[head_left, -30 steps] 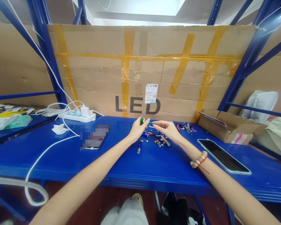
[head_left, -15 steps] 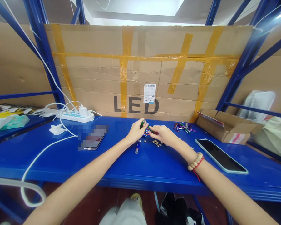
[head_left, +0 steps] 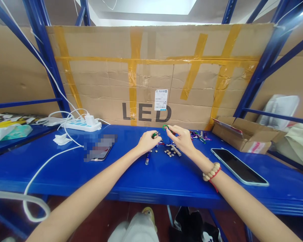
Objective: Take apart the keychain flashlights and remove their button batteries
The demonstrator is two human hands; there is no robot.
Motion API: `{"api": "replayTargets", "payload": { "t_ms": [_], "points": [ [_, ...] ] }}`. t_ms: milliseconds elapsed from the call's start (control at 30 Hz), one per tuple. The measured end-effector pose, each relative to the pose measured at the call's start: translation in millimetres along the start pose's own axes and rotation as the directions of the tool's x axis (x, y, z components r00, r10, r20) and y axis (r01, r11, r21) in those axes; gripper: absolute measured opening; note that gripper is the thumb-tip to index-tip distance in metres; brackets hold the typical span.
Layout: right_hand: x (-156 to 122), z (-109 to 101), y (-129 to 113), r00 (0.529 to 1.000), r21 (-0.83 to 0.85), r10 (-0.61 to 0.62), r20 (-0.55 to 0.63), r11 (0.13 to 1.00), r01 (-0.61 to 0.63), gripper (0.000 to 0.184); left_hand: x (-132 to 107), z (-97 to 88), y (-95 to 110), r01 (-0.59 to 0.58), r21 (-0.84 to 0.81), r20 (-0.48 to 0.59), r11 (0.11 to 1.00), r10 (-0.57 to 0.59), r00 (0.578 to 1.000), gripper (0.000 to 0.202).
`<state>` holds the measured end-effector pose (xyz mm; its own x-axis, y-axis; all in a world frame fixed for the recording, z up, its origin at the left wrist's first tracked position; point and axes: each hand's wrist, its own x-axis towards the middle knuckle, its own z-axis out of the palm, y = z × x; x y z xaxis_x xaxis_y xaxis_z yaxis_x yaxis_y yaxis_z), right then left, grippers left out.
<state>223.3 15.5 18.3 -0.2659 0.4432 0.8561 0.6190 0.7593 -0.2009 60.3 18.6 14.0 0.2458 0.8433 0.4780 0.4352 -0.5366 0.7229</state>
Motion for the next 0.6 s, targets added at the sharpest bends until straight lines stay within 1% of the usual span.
{"api": "replayTargets", "payload": {
  "t_ms": [67,133,200,367,433,500,533,600],
  "points": [
    [-0.6,2.8,-2.8,1.000,0.022,-0.028,0.002,0.999,0.028,0.028,0.0,2.7,-1.0,0.010,0.077,0.043,0.997,-0.013,0.999,0.023],
    [-1.9,6.2,-4.8,0.996,0.031,-0.055,0.064,0.998,0.053,0.030,-0.1,4.7,-1.6,0.014,0.100,0.069,0.995,-0.021,0.997,0.023],
    [-3.1,8.3,-5.4,0.989,0.026,-0.051,0.135,0.999,0.048,0.033,-0.1,5.1,-2.0,0.018,0.108,0.069,0.994,-0.025,0.997,0.022],
    [-3.2,5.4,-3.7,0.973,-0.003,0.007,0.231,1.000,-0.006,0.036,1.6,0.7,-3.4,0.049,0.144,-0.009,0.988,-0.048,0.999,0.020],
    [-2.5,3.9,-2.1,0.964,-0.003,0.007,0.266,1.000,-0.007,0.035,2.7,-1.7,-4.3,0.069,0.189,-0.047,0.980,-0.061,0.997,0.018],
    [-2.8,4.6,0.1,0.956,0.022,0.006,0.293,1.000,-0.013,0.034,3.5,-3.7,-5.5,0.072,0.250,-0.062,0.966,-0.058,0.996,0.016],
    [-3.5,5.8,1.1,0.952,0.049,0.010,0.306,0.998,-0.027,0.035,3.6,-4.3,-6.4,0.057,0.279,-0.049,0.958,-0.045,0.998,0.013],
    [-5.9,9.5,2.3,0.939,0.128,0.042,0.342,0.988,-0.090,0.045,3.3,-4.3,-8.8,-0.007,0.319,0.018,0.948,0.002,1.000,0.007]
  ]
}}
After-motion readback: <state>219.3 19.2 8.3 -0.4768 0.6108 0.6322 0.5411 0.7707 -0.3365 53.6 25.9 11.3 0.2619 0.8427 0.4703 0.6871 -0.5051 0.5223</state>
